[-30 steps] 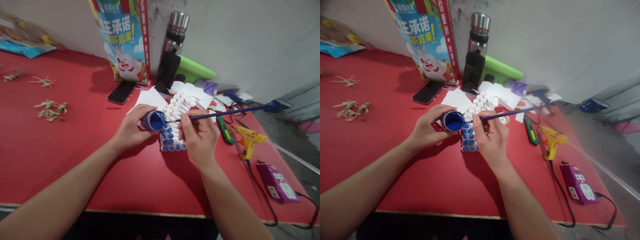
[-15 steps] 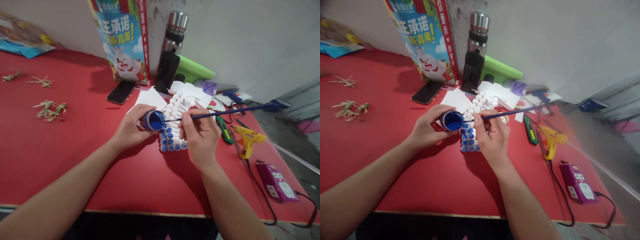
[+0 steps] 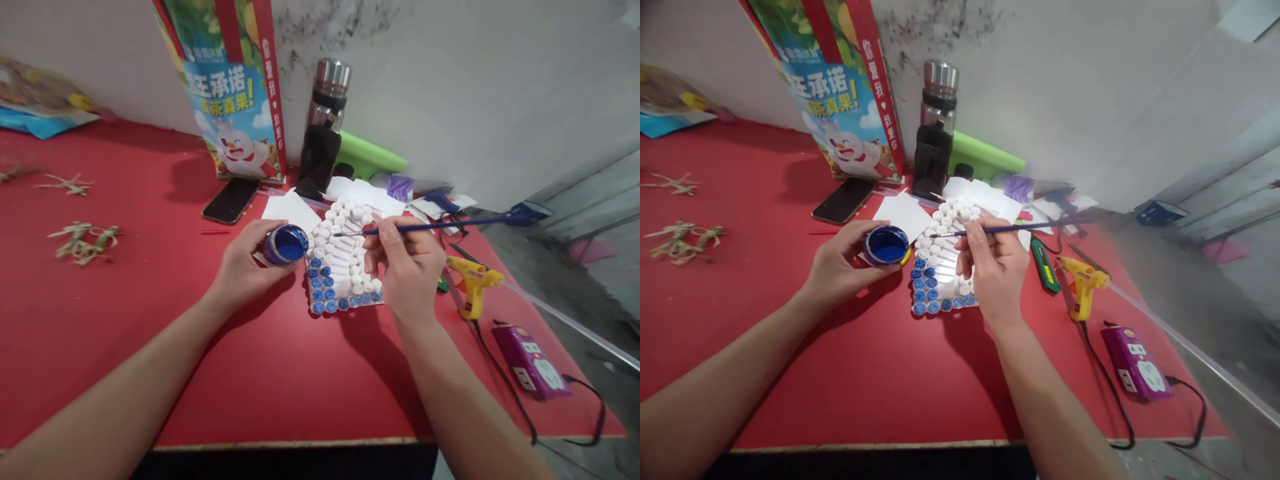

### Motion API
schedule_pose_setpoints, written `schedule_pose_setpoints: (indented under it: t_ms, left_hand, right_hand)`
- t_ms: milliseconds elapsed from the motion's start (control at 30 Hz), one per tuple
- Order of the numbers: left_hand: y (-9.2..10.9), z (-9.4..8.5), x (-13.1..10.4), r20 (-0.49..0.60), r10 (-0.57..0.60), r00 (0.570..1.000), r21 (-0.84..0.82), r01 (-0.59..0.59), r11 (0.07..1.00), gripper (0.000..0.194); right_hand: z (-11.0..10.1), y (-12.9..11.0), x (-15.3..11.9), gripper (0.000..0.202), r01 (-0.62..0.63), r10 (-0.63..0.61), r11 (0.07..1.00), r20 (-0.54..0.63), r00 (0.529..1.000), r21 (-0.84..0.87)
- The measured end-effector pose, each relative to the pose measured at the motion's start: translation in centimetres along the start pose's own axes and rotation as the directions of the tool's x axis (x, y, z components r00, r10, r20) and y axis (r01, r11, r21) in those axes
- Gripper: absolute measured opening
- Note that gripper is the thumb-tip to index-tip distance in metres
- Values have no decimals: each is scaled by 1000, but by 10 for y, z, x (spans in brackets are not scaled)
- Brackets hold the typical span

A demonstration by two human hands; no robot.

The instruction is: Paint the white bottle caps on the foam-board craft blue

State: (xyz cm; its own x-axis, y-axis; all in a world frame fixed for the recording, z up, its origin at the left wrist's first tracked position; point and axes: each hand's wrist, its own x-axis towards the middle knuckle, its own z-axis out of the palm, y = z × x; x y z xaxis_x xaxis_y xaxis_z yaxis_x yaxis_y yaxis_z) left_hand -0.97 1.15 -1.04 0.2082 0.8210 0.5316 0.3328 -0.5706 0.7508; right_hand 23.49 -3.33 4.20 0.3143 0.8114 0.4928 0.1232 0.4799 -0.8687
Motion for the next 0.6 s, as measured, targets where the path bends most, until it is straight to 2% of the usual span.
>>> schedule_pose_setpoints:
  t_ms: [67, 200, 333, 600]
  left_hand:
    - [1, 0, 0, -1, -25, 1000, -13, 25, 1000, 60]
    - [2, 1, 0, -4, -52, 999, -16, 52, 999, 62]
    - [0, 2, 0, -1, -52, 999, -13, 52, 999, 63]
    - [-1, 2, -1, -4, -45, 999, -6, 45, 999, 62]
  right_hand:
    - [-3, 6, -9, 25, -18, 17, 1000, -17, 1000, -12]
    - [-7, 13, -19, 26, 9, -4, 997, 58, 998, -79]
    - [-10, 16, -21, 20, 59, -37, 984, 131, 991, -168]
    - [-10, 17, -23, 24, 84, -43, 963, 160, 986, -257]
